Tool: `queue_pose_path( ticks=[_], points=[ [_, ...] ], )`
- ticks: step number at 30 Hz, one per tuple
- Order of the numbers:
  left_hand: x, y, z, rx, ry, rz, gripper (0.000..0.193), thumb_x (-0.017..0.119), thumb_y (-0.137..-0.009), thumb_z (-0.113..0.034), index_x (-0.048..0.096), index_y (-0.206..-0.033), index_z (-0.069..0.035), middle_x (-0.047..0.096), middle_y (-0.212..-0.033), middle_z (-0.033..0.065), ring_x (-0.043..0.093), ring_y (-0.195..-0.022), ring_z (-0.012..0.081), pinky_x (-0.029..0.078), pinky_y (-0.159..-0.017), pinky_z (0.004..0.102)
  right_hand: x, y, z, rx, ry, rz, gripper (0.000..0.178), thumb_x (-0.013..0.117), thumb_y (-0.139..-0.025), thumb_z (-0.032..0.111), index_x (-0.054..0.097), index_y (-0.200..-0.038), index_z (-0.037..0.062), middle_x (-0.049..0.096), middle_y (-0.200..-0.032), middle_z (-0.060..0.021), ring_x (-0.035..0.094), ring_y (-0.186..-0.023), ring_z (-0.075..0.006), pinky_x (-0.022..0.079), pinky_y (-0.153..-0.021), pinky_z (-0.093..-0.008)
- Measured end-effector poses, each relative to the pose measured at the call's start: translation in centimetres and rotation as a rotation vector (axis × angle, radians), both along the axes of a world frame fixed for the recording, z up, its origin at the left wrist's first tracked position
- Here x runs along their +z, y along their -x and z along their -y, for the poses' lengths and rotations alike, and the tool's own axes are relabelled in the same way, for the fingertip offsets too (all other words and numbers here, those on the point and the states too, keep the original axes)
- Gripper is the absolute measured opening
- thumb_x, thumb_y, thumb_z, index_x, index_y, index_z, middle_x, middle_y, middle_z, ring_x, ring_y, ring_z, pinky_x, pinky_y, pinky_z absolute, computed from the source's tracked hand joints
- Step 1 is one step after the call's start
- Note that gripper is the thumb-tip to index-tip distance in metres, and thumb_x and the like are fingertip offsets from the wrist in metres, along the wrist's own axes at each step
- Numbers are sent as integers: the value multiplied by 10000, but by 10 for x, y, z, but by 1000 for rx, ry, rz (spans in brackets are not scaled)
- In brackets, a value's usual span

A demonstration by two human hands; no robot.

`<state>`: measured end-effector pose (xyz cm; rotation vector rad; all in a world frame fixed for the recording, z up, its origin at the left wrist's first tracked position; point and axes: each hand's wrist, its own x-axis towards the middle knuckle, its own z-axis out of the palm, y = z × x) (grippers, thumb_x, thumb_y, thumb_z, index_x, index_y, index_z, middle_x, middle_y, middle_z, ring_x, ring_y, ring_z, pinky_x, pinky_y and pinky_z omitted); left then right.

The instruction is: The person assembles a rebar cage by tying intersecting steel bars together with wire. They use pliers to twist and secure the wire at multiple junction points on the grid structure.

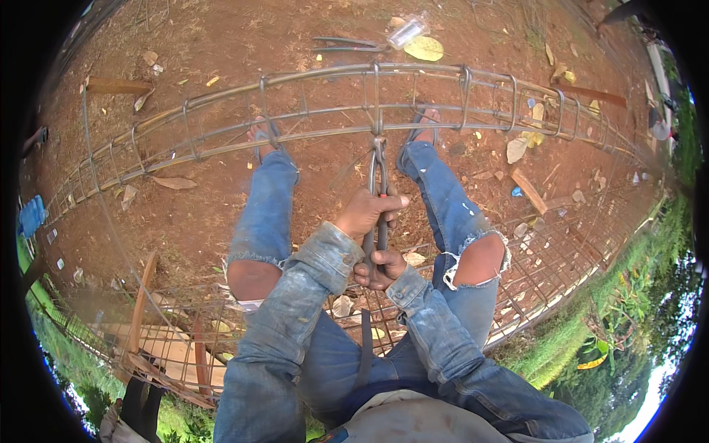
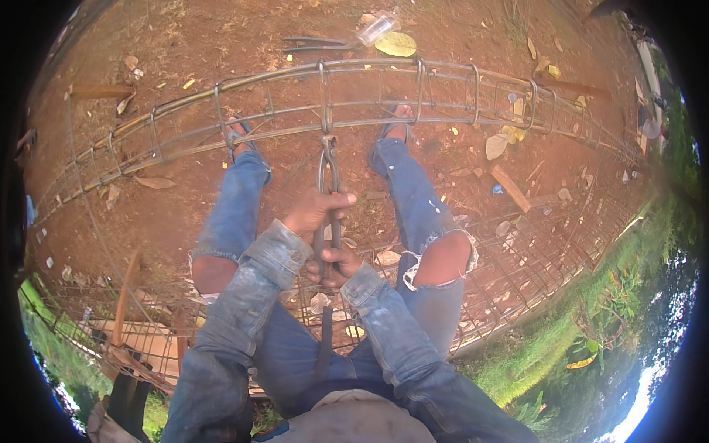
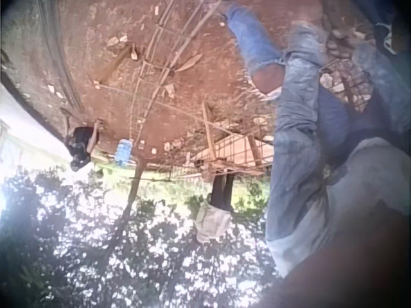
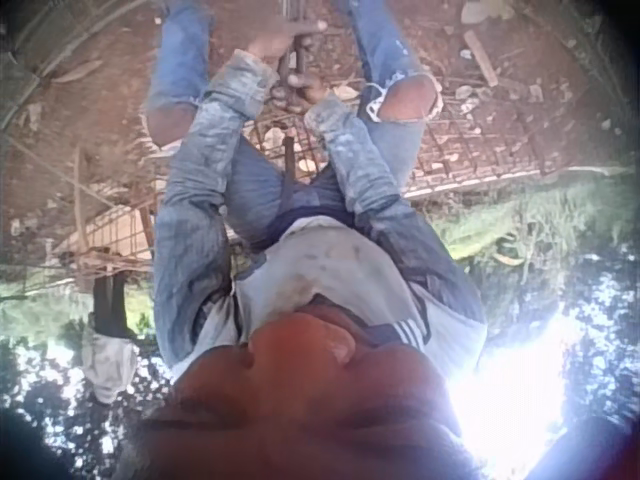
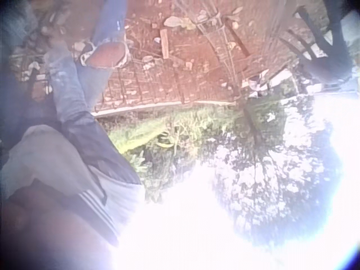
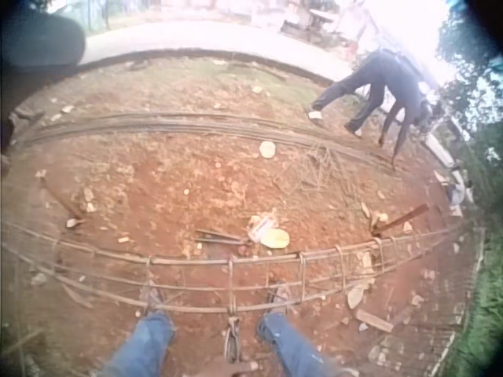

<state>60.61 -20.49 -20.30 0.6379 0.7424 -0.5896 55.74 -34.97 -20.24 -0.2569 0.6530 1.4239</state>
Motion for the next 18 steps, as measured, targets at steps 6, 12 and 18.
queue_pose_path(
  ticks=[6,12,18],
  points=[
    [-12,-12,29,-131,-693,-37,270,706,-607,-205,543,-645,7,554,-555,120,543,-487,259,418,-476,374,12,-2,-2,236,678,914,417,667,-644,159,488,-974,-22,602,-818,-136,591,-759,-215,457,-672,-312],
    [2,-10,27,-141,-1040,-13,389,691,-607,-325,593,-679,45,588,-616,206,578,-577,365,456,-559,403,10,2,-18,408,1015,1322,266,670,-637,75,552,-851,-29,620,-801,-120,584,-702,-173,434,-590,-297],
    [4,0,-2,189,-55,15,222,704,-661,-190,549,-649,-31,538,-561,48,523,-492,129,417,-453,261,-2,-5,6,-36,-76,156,491,677,-710,264,466,-1031,-42,544,-726,-95,558,-656,-227,463,-463,-318]
  ],
)
